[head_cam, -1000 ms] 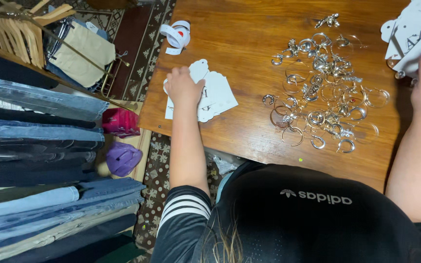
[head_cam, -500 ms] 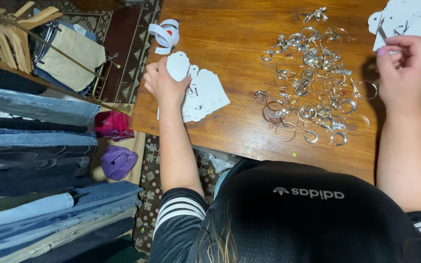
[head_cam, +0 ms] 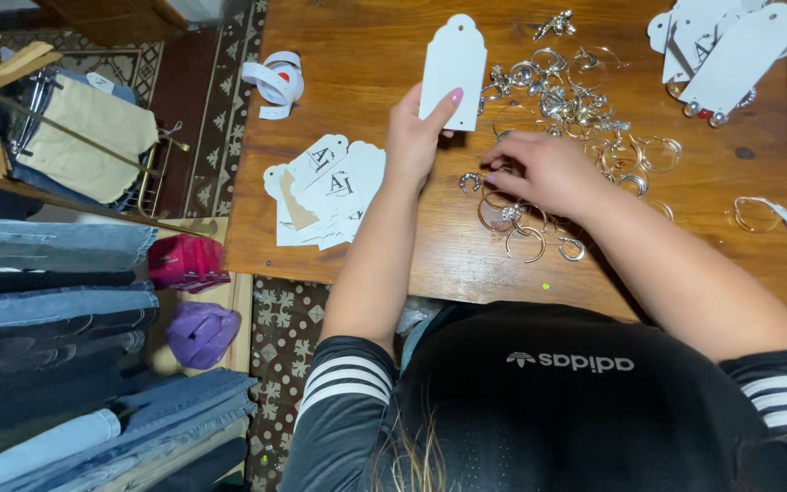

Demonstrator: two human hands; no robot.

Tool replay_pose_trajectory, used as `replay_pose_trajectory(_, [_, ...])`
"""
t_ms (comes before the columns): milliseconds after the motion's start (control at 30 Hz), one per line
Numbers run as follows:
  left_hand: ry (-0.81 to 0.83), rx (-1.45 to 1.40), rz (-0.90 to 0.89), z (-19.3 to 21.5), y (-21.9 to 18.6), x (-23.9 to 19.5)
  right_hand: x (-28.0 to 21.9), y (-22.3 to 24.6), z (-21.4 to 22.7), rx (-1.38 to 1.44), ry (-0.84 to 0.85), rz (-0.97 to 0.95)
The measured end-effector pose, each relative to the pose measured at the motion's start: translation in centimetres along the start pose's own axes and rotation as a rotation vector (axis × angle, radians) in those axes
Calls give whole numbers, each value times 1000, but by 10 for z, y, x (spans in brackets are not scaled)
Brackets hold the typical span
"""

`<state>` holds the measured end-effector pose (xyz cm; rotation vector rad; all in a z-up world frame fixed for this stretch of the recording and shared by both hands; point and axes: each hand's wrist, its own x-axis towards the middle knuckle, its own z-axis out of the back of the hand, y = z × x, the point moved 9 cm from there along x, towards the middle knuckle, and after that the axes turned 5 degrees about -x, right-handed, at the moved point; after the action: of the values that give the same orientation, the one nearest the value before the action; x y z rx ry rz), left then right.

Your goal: The person assembles keychains by attaching white tags to metal rings using a small tool. They repeatedly pick up tags and rings, connect them, and place the finished keychains on the table.

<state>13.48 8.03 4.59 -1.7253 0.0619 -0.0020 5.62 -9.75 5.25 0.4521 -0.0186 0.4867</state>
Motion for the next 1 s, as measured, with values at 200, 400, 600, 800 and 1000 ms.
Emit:
replay_pose_trajectory(200, [-37, -196, 107, 33, 53, 28, 38, 7, -55, -287, 86, 14])
replay_pose_trajectory(400, [33, -217, 85, 23, 73, 34, 26, -17, -17, 84, -118, -330])
replay_pose_trajectory(600, [77, -49, 88, -13, 73, 15, 7, -60, -19, 1018, -415, -393])
replay_pose_trajectory(800, [192, 12, -22, -34, -2, -34, 1, -53, -4, 947, -456, -379])
replay_pose_trajectory(1000, [248, 144, -192, -36, 27, -18, -3, -63, 3, 965, -488, -343])
